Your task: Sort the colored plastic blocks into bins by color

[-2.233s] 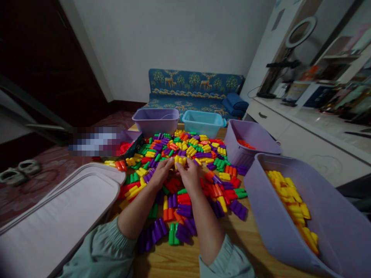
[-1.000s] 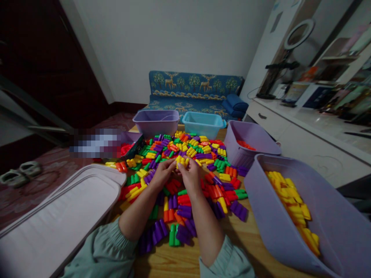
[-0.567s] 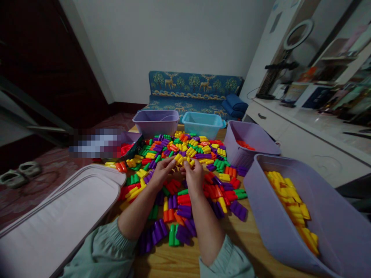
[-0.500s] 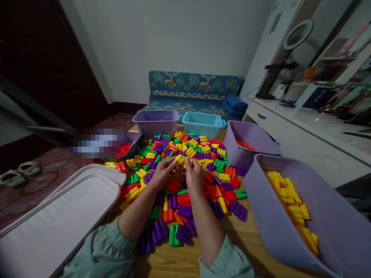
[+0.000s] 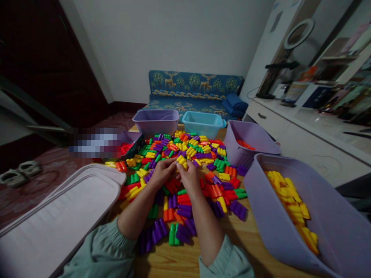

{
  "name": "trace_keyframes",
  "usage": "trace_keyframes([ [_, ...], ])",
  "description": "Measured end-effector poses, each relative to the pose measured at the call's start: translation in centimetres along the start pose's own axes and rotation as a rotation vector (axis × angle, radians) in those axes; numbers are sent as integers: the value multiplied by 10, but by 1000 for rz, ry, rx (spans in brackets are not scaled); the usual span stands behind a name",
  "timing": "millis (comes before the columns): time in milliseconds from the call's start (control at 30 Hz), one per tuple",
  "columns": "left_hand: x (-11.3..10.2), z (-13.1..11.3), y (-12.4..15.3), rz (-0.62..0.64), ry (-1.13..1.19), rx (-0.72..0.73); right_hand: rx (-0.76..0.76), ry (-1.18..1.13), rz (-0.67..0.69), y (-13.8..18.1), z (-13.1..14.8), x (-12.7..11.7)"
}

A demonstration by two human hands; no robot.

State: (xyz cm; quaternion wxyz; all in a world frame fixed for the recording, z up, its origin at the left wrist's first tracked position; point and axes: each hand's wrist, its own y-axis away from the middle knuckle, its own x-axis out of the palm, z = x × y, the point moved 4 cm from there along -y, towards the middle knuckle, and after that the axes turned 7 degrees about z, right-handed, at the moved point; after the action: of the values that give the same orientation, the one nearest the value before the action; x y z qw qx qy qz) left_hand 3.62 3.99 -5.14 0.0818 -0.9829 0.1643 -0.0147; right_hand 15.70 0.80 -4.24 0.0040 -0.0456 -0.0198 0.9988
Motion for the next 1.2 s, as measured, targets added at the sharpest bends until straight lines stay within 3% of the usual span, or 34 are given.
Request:
trace_keyframes([
  [233,-3,-4,0,-123,-79,-12,31,-114,-73,1,2,-2],
  [367,-3,-4,0,-129,-100,-16,85,-253,-96,2,4,-2],
  [567,-4,-3,-1,-109,-118,13,99,-279,-82,6,6,0],
  [767,-3,-4,-1,-127,-81,4,122,-643,-272,3,9,-9],
  [867,-5,-3,-1,-142,-76,-1,-3,-818,-436,1,27,-31],
  [1067,-5,-3,-1,-146,-49,-16,-429,-955,-811,16,74,-116],
  [1200,-5,-3,-1,-156,-41,-17,-555,-1054,-967,35,87,-155],
])
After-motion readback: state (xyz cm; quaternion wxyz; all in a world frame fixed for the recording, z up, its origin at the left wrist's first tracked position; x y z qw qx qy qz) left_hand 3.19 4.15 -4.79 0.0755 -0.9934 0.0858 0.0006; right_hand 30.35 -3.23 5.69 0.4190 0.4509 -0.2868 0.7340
